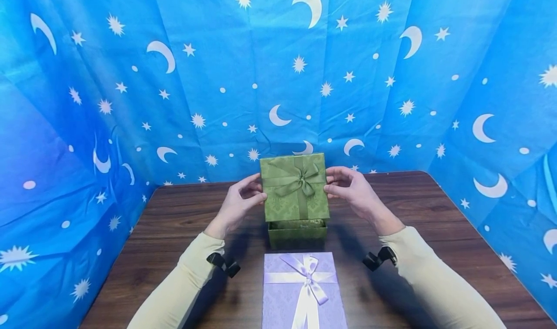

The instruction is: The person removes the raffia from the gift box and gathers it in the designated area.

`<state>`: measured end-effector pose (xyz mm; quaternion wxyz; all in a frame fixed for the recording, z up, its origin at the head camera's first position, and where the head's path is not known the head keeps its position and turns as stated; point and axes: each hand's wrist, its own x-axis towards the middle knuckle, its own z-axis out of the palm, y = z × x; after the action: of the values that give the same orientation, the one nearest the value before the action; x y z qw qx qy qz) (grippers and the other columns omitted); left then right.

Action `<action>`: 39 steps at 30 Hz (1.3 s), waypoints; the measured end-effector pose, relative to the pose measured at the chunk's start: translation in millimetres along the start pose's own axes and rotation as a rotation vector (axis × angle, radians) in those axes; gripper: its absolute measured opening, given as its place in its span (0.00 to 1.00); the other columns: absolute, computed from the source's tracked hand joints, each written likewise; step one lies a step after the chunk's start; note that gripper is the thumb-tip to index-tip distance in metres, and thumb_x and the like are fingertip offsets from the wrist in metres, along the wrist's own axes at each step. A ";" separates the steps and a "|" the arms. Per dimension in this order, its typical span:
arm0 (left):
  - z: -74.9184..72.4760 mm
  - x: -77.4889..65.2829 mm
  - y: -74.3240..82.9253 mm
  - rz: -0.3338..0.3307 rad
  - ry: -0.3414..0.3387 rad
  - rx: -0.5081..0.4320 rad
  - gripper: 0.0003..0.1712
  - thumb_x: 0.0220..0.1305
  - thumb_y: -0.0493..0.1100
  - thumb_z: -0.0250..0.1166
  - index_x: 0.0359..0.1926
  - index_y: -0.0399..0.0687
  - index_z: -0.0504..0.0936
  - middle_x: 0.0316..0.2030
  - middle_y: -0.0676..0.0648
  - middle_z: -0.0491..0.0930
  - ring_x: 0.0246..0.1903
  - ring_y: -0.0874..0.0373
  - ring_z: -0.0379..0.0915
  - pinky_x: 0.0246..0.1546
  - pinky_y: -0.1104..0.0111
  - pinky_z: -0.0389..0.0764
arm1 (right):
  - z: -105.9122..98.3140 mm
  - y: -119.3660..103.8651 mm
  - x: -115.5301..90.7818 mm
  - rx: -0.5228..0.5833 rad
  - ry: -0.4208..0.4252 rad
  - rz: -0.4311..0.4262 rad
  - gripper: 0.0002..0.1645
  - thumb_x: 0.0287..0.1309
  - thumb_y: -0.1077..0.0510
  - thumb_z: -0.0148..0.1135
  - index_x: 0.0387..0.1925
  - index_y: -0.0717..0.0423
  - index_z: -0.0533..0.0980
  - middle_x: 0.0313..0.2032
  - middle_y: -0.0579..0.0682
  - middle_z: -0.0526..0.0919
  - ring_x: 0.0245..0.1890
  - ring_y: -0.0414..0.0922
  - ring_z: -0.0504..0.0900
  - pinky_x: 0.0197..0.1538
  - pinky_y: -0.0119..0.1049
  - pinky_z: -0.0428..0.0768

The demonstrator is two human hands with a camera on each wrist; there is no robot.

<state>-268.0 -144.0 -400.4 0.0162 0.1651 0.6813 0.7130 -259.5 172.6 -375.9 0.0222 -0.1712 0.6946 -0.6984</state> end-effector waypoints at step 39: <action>-5.4 -1.0 -5.0 0.105 0.061 0.142 0.34 0.53 0.27 0.70 0.63 0.34 0.72 0.49 0.41 0.80 0.46 0.63 0.77 0.58 0.51 0.75 | -2.7 4.6 4.1 -0.257 0.035 -0.124 0.29 0.52 0.69 0.69 0.57 0.67 0.72 0.43 0.54 0.82 0.43 0.38 0.82 0.45 0.28 0.82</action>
<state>-269.4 -149.1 -405.6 -0.0536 0.1794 0.7207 0.6675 -265.0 173.9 -379.4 -0.0553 -0.2033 0.7667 -0.6065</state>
